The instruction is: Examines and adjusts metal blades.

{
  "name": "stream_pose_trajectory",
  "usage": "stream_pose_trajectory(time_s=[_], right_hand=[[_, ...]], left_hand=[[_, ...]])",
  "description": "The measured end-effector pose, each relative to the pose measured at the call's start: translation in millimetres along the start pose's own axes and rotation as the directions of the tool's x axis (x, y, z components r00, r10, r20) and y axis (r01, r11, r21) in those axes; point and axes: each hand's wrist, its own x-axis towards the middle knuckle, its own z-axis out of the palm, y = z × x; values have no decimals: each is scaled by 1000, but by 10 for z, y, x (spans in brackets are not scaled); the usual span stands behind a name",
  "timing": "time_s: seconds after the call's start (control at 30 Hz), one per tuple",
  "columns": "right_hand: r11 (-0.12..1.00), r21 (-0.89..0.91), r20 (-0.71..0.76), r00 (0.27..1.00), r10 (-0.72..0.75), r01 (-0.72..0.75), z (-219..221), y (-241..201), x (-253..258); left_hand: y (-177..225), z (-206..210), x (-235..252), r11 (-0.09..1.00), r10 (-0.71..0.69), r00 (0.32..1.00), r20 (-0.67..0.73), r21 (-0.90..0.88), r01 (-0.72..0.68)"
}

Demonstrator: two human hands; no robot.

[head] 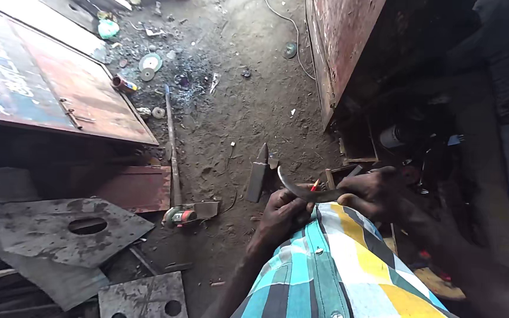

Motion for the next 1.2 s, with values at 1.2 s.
stream_pose_trajectory(time_s=[1.2], right_hand=[[993, -64, 41, 995, -94, 97, 989, -455, 2076]], left_hand=[[1003, -1831, -171, 969, 121, 988, -97, -205, -139]])
